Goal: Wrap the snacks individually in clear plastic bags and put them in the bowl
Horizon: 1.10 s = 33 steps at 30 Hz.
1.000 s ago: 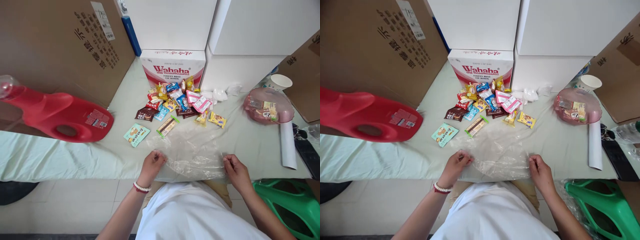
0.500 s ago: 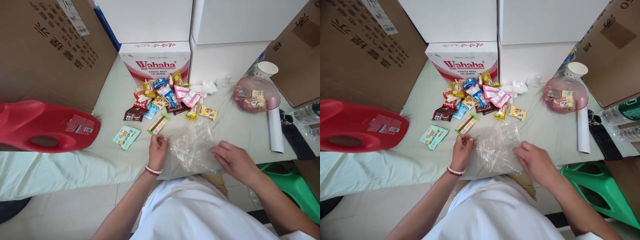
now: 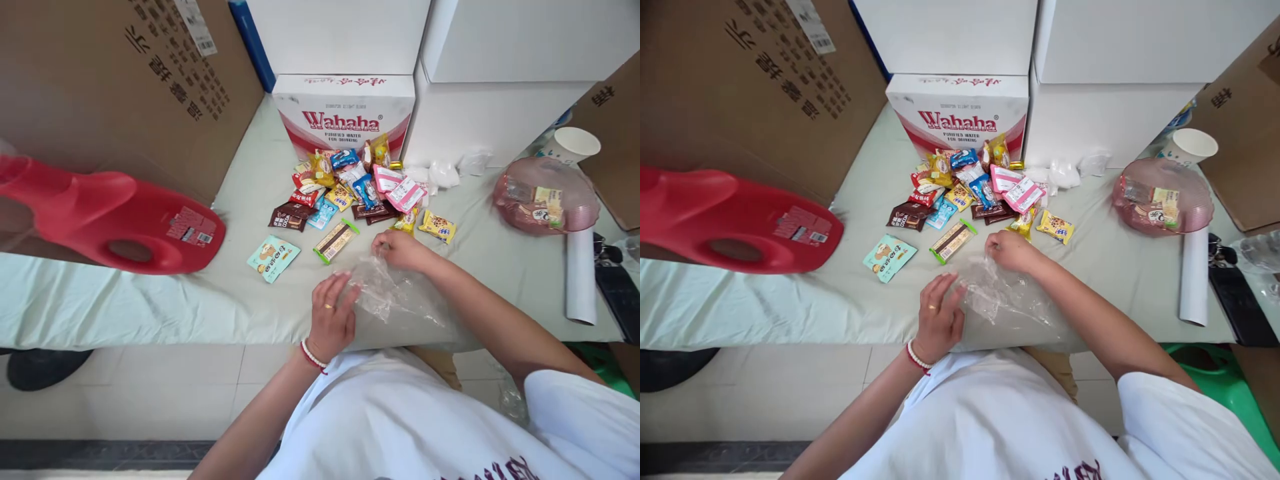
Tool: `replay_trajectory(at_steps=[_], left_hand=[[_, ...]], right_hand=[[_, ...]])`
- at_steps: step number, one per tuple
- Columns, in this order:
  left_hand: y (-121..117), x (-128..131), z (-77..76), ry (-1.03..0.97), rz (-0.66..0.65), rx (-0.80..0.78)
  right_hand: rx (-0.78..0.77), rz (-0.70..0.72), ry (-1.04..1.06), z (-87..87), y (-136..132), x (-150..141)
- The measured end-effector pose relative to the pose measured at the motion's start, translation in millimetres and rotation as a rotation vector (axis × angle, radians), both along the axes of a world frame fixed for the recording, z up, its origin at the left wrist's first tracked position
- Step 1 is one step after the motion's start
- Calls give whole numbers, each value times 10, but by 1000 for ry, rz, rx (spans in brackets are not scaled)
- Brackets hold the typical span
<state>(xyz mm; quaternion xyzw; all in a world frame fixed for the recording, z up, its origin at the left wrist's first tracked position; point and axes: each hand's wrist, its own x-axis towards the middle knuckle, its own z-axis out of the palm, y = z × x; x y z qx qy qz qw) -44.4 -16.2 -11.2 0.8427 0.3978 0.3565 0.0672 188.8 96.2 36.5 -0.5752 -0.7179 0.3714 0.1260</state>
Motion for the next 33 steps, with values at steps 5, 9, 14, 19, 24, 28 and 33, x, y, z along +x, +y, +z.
replay_trajectory(at_steps=[5,9,14,19,24,28,33], left_hand=[[-26,89,11,183,-200,65],[23,-85,61,138,-248,-121],[21,-663,198,79,-195,-473],[25,-809,255,-103,85,-813],[-33,-434,232,123,235,-764],[-136,-294,173,235,237,-662],[-111,-295,73,320,207,-588]], right_hand=[[-145,-91,-11,-91,245,-108],[-4,-198,-122,-187,280,-150],[225,-327,-194,-369,189,-289],[354,-422,-79,-487,185,-431],[621,-409,98,-170,-151,-319],[622,-105,-31,-97,-879,-221],[499,69,-418,-535,-1273,57]])
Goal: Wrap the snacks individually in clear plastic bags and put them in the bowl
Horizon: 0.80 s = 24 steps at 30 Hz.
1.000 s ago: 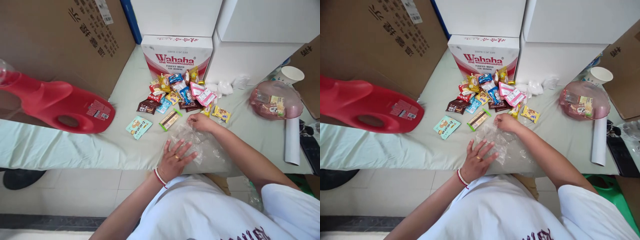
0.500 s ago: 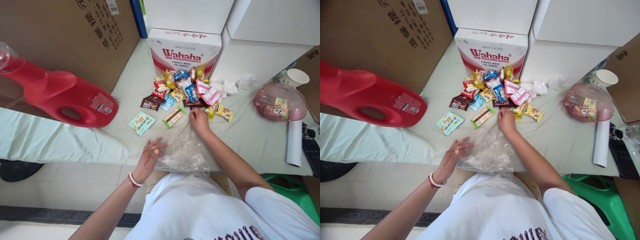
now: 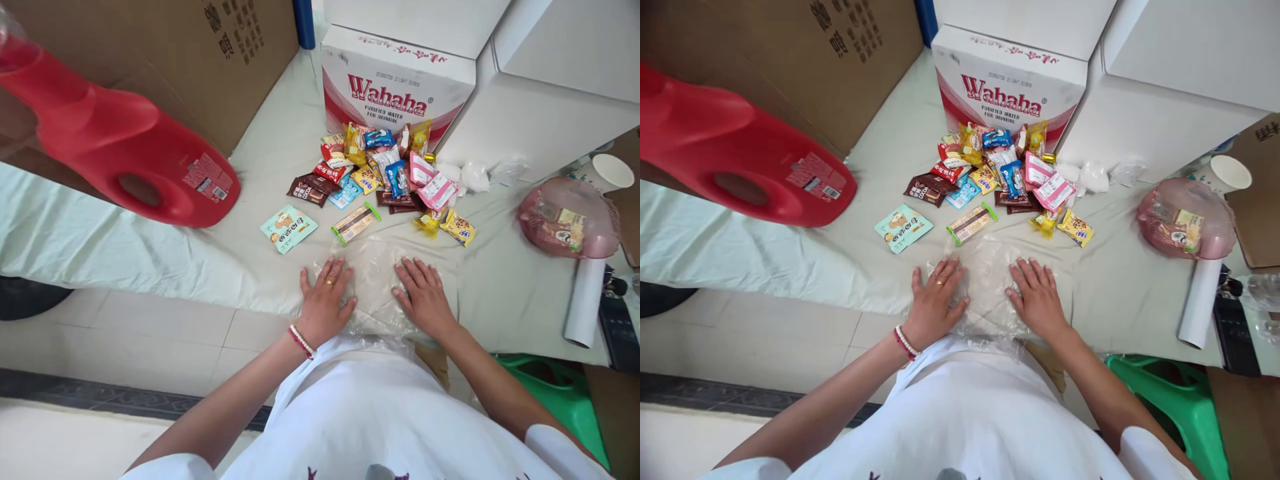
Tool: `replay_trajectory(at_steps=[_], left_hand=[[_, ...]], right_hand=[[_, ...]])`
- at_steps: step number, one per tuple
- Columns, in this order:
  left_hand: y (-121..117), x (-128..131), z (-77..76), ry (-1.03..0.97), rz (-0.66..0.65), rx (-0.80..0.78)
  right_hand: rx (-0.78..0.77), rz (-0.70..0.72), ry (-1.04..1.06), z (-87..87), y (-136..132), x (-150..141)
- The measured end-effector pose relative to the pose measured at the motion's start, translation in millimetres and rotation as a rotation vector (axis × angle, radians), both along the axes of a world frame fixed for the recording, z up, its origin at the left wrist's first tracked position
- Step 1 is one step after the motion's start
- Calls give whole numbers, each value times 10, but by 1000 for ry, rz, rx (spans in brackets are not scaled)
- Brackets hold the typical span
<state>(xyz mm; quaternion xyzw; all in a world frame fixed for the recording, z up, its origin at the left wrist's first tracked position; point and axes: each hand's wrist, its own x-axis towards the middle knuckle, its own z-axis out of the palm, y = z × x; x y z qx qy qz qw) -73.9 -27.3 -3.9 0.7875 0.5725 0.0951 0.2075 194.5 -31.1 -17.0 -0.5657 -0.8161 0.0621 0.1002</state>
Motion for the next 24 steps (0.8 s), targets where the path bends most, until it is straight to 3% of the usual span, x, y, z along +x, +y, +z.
replay_trajectory(at_steps=[3,6,8,11,13,17,20,23,24], left_hand=[[111,31,-18,4,-5,3],[161,72,-25,-23,-2,15],[124,89,-43,-43,-8,27],[12,94,-89,-65,-14,33],[-49,69,-117,-89,-6,34],[-36,-73,-90,-218,14,4],[71,-129,73,-311,114,50],[199,58,295,-302,257,229],[242,177,349,-318,242,257]], right_hand=[[19,-97,-88,-76,285,367],[40,-121,-58,118,580,680],[117,-178,11,309,629,706],[189,-281,150,522,473,429],[52,-198,206,566,298,131],[-302,195,176,471,11,-373],[-382,369,113,375,-107,-539],[-376,382,72,333,-164,-591],[-372,381,70,332,-170,-600]])
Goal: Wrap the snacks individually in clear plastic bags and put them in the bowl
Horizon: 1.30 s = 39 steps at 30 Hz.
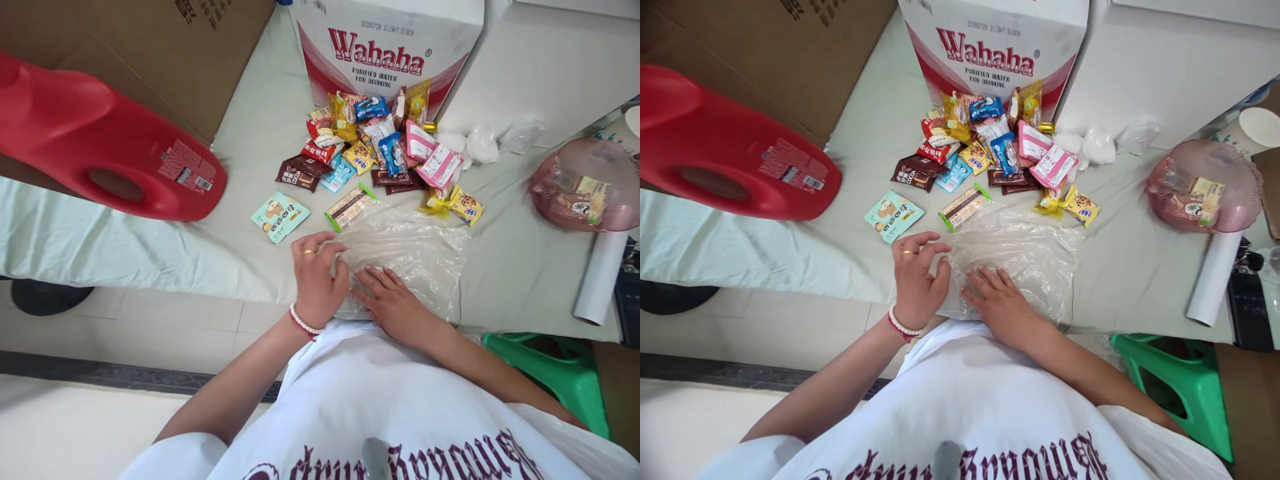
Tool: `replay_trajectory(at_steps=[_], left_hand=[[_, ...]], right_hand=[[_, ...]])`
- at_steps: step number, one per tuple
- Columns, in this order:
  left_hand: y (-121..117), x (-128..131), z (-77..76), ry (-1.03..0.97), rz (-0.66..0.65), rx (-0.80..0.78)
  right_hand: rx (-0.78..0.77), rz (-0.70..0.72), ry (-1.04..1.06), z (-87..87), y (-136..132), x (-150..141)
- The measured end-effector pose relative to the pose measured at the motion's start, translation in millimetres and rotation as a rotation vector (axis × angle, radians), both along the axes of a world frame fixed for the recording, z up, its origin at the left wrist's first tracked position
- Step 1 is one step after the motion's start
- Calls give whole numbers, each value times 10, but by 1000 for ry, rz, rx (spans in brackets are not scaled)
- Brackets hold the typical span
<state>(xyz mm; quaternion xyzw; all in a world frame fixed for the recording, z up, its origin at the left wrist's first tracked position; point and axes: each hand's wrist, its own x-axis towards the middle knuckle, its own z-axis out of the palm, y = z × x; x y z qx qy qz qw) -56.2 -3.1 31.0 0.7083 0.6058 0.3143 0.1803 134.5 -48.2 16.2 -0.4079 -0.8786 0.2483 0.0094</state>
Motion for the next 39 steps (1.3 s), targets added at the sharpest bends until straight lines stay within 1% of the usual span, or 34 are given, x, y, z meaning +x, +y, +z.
replay_trajectory(at_steps=[1,2,3,5,6,7,9,11,13,15,17,18,20,21,23,25,26,28,30,32,33,35,37,39], left_hand=[[45,134,30,-31,-68,14],[91,270,30,-63,-165,7],[140,396,1,-81,-242,-13],[232,565,-129,-55,-313,-75],[269,593,-214,-11,-330,-104],[294,580,-298,43,-360,-125],[294,449,-427,150,-452,-137],[235,240,-479,235,-522,-134],[148,28,-470,292,-565,-159],[67,-141,-439,328,-601,-206],[12,-254,-414,349,-632,-247],[-5,-293,-405,355,-646,-259],[-20,-345,-387,356,-668,-264],[-20,-363,-376,350,-678,-261],[-10,-384,-349,320,-690,-253],[4,-386,-331,256,-678,-269],[10,-378,-333,211,-652,-285],[14,-346,-366,110,-556,-312],[6,-299,-429,26,-433,-302],[-12,-257,-494,-8,-357,-264],[-23,-243,-519,-4,-348,-243],[-44,-234,-542,31,-381,-209],[-61,-242,-537,80,-435,-185],[-72,-255,-520,125,-479,-174]], right_hand=[[-2,1,5,3,-1,-5],[-9,2,16,6,0,-6],[-19,2,31,7,2,3],[-41,-6,82,-12,-10,59],[-43,-22,123,-36,-29,112],[-36,-57,170,-69,-57,183],[-12,-184,259,-145,-136,364],[-9,-326,325,-187,-199,567],[-61,-410,365,-142,-172,745],[-146,-437,351,0,11,847],[-183,-449,269,194,357,829],[-155,-453,217,286,577,768],[-18,-377,143,413,1055,548],[40,-296,93,437,1287,399],[89,-129,-16,409,1680,72],[75,-20,-145,322,1917,-220],[65,6,-199,276,1967,-326],[61,1,-272,209,1948,-432],[80,-49,-293,186,1837,-404],[79,-112,-290,193,1744,-291],[67,-142,-276,201,1733,-225],[48,-203,-217,222,1808,-106],[74,-273,-163,262,1997,-26],[107,-374,-209,347,2237,23]])
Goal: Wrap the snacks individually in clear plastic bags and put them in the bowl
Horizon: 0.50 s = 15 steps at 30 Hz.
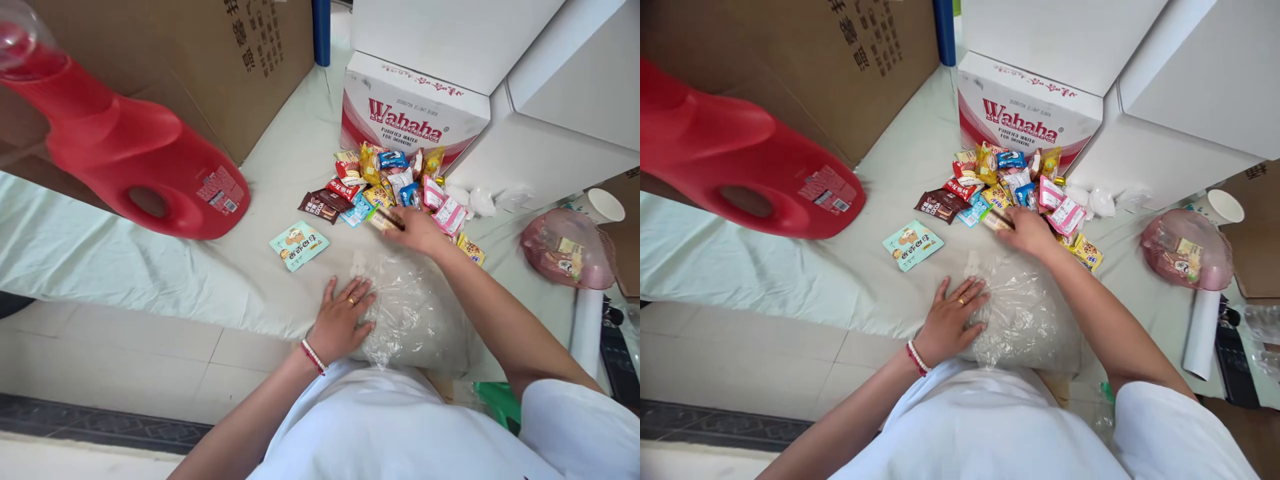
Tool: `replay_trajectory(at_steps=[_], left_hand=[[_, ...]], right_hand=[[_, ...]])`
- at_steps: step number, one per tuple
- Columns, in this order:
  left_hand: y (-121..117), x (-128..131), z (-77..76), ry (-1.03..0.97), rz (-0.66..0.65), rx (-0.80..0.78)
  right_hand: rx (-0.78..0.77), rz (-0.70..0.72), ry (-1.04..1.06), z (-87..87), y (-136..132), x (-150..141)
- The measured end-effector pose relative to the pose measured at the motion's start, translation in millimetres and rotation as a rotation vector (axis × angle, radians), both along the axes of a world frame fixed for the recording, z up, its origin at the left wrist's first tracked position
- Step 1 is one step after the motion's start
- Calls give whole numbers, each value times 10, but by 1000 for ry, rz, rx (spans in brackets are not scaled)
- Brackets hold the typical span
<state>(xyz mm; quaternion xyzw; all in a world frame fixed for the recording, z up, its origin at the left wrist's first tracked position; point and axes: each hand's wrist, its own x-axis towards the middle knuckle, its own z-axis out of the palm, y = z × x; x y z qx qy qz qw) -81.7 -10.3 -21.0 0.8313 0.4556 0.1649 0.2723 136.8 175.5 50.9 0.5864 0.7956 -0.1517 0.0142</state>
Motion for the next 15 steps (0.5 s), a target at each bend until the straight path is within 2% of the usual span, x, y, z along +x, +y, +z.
replay_trajectory(at_steps=[2,4,7,9,12,15], left_hand=[[-6,-10,10,24,-26,7],[-8,-16,7,32,-39,7],[-8,-23,-4,35,-54,1],[-9,-24,0,41,-65,-3],[-14,-17,23,53,-59,-2],[-20,-7,39,64,-34,2]], right_hand=[[-22,-107,-85,143,221,40],[-53,-177,-66,333,393,74],[0,-241,163,623,624,47],[73,-281,261,757,839,-85],[163,-245,152,817,1291,-469],[170,-62,31,712,1777,-954]])
